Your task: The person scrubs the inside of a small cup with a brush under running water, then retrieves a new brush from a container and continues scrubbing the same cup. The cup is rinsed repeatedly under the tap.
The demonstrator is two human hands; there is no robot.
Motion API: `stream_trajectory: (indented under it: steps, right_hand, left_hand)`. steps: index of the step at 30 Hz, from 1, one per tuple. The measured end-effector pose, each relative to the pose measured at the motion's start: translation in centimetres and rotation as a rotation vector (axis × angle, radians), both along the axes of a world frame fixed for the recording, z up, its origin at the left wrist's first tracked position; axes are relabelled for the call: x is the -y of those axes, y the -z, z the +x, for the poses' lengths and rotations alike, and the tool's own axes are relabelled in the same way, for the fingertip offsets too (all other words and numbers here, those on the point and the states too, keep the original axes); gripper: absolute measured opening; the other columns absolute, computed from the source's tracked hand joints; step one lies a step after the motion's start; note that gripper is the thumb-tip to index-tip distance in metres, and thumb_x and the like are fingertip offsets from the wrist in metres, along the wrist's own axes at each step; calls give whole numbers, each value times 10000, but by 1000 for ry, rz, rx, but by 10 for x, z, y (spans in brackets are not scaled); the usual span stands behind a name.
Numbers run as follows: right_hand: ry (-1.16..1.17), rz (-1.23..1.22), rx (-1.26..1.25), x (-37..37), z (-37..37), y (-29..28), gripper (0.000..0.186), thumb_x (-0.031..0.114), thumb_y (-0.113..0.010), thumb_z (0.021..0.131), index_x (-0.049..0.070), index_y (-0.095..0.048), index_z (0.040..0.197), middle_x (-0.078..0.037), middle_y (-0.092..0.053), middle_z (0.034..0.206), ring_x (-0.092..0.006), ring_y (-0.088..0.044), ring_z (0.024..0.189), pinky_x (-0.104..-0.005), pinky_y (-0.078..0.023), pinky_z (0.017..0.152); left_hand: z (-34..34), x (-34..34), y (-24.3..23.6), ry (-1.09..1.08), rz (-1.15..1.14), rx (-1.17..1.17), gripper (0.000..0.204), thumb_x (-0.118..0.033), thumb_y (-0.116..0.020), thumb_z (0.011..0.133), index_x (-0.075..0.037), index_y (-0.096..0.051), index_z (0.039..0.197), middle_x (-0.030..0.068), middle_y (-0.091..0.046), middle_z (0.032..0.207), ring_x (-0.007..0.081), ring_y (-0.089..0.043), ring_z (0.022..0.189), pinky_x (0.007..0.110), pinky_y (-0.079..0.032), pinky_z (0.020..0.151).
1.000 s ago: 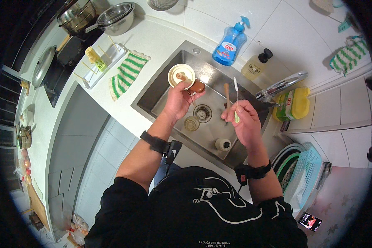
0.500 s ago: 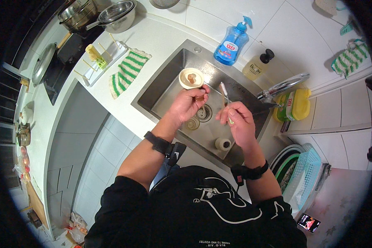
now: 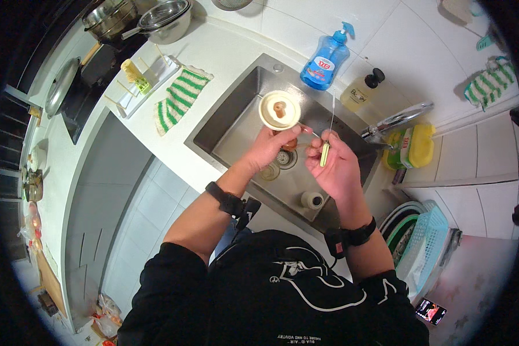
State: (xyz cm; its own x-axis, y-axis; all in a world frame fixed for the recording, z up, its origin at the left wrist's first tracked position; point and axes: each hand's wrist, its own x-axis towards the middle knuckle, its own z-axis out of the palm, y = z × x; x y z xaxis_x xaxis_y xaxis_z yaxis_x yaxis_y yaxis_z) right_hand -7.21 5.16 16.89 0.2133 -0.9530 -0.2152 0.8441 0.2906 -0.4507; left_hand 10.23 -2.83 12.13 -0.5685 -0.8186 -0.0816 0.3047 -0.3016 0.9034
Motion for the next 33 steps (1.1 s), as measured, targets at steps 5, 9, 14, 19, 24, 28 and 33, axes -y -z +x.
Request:
stream_trajectory:
  steps: [5,9,14,19,24,28,33]
  right_hand:
    - [70,45,-12,13,5,-9,133,213,-518,1014,101,-589,1011,-89,-654,1104,-233,-639,972,-337,-514,781]
    - [147,58,-186,16,10,-15,149,209,-495,1029,96,-591,1023,-102,-651,1188,-258,-668,987,-341,-536,739]
    - [204,74,-538,0,16,-9,161,203,-497,1033,74,-592,1027,-77,-635,941,-176,-615,716,-279,-459,550]
    - [40,-88,-985,-24,23,8,142,163,-546,1014,39,-616,1020,7,-538,620,-66,-463,496,-235,-351,449]
    - [29,-91,-1075,-35,26,14,128,125,-580,994,20,-652,1005,33,-531,630,-37,-454,521,-226,-344,477]
    - [48,-94,-1128,-33,24,11,128,114,-574,991,16,-656,1000,38,-533,632,-36,-467,531,-223,-357,494]
    - [46,-115,-1133,-30,24,9,129,112,-577,986,12,-658,998,38,-540,637,-35,-474,538,-221,-359,498]
  left_hand:
    - [-12,-13,3,39,104,-133,284,-275,-649,947,-72,-626,1146,-9,-670,913,56,-528,714,193,-362,568]
    - [-7,-5,9,35,389,-372,293,-251,-601,966,-61,-594,1189,20,-653,889,147,-631,825,270,-513,759]
    - [7,17,9,-88,472,-773,239,-132,-551,966,-13,-562,1173,111,-660,902,245,-673,933,481,-419,1110]
    - [17,29,0,-280,651,-970,118,-67,-519,957,29,-587,963,112,-608,880,268,-645,1014,517,-386,1143]
    - [17,30,-3,-237,694,-1081,156,-48,-493,962,67,-538,1058,110,-567,894,241,-619,954,509,-386,1148]
    - [13,28,-3,-219,683,-1101,207,-37,-487,964,84,-530,1126,113,-558,911,221,-613,884,499,-393,1143]
    - [13,28,-5,-225,672,-1095,235,-36,-491,963,97,-519,1155,103,-548,901,211,-609,847,490,-401,1136]
